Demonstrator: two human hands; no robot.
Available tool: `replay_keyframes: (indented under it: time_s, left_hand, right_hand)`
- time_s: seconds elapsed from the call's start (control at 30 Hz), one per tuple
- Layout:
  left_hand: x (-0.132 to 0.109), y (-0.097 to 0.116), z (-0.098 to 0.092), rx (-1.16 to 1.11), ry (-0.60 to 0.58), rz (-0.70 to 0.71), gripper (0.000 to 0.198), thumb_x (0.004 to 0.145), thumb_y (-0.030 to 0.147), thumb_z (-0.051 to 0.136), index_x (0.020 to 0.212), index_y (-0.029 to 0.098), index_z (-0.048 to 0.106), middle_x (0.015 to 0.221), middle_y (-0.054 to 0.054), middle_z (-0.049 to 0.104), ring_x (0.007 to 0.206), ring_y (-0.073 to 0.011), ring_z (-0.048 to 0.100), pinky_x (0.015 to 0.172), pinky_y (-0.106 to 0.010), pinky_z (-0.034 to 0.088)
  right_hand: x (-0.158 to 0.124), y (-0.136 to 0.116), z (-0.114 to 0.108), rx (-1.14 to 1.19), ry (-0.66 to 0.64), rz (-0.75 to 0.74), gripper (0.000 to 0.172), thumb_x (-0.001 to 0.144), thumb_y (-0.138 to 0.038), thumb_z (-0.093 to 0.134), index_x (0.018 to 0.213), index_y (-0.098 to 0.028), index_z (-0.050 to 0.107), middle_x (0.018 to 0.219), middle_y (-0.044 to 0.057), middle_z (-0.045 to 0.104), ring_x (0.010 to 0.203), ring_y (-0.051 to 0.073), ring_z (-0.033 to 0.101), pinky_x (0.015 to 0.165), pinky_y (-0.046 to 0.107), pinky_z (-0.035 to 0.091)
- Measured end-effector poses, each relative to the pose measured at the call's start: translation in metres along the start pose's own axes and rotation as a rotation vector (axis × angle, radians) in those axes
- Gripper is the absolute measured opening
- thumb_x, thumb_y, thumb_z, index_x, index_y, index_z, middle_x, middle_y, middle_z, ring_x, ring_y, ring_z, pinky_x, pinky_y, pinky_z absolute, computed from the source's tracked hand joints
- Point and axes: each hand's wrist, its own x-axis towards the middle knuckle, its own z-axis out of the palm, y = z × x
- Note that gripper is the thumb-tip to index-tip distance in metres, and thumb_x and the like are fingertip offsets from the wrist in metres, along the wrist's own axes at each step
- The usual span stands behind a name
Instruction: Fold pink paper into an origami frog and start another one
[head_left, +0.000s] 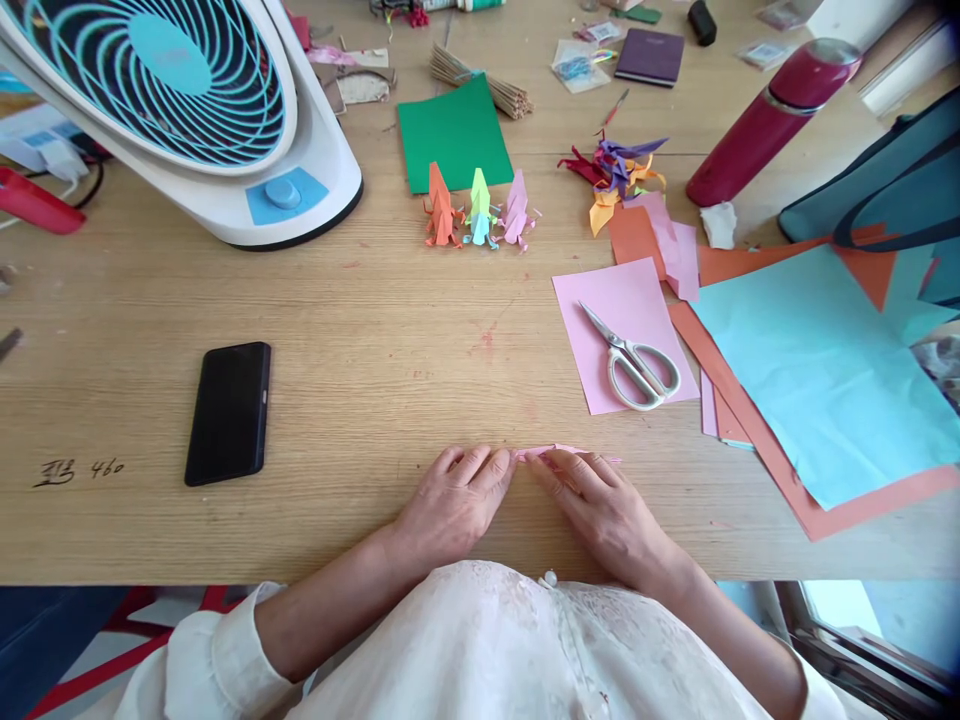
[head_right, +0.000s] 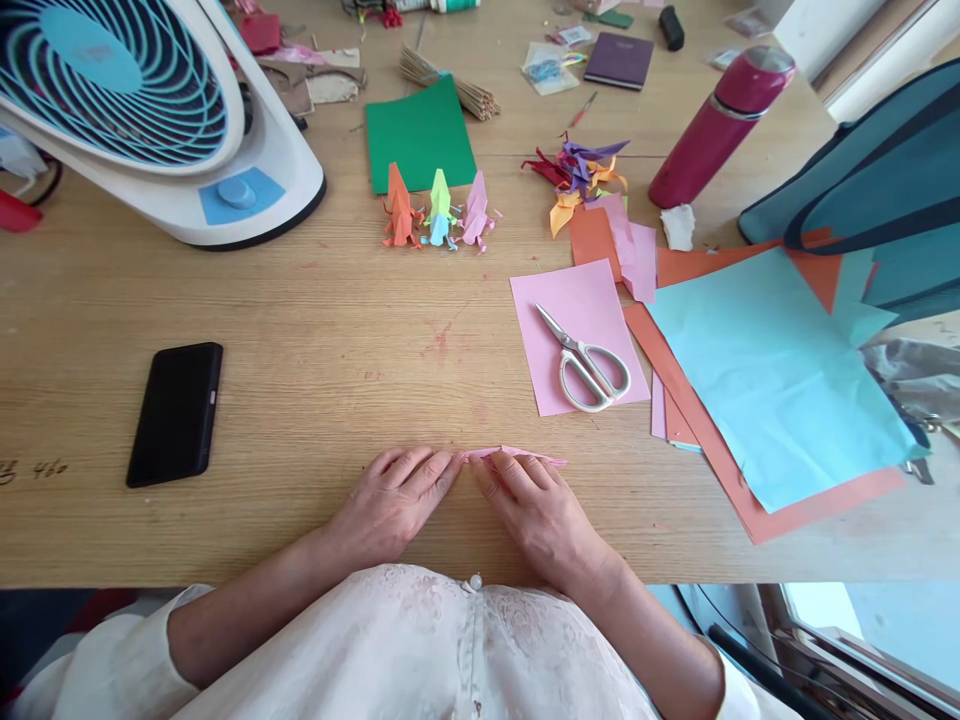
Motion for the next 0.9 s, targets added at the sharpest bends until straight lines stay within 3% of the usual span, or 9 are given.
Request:
replay_keyframes:
  time_s: [0.27,0.73,0.9]
  left_hand:
    - [0.001,-0.001,0.0,0.035,0.042,-0.002,0.043,0.096,0.013,0.04,0.137,0.011,0.052,0.126,-0.01,0.063,0.106,-0.0236,0.052,0.084,-0.038,0.04]
    - [0.002,0.005,0.0,0.065,0.006,-0.001,0.046,0.096,0.013,0.039,0.14,0.008,0.049,0.122,-0.011,0.064,0.101,-0.0229,0.055,0.083,-0.038,0.042]
    - [-0.016,-0.006,0.005,-0.06,0.144,-0.064,0.042,0.098,0.013,0.035,0.136,0.006,0.053,0.124,-0.014,0.063,0.109,-0.0233,0.053,0.094,-0.036,0.042]
  right_hand:
    - [0.002,0.002,0.001,-0.067,-0.029,-0.019,0.046,0.09,-0.004,0.04,0.132,-0.015,0.058,0.111,0.015,0.064,0.092,0.027,0.056,0.077,0.041,0.054]
    - [0.005,0.001,0.002,-0.063,-0.066,-0.002,0.042,0.088,-0.006,0.05,0.128,-0.012,0.06,0.107,0.013,0.064,0.085,0.025,0.05,0.067,0.037,0.051]
    - [0.003,0.002,0.003,-0.024,-0.051,-0.001,0.038,0.091,-0.006,0.049,0.127,-0.011,0.06,0.109,0.014,0.063,0.084,0.024,0.051,0.069,0.037,0.05]
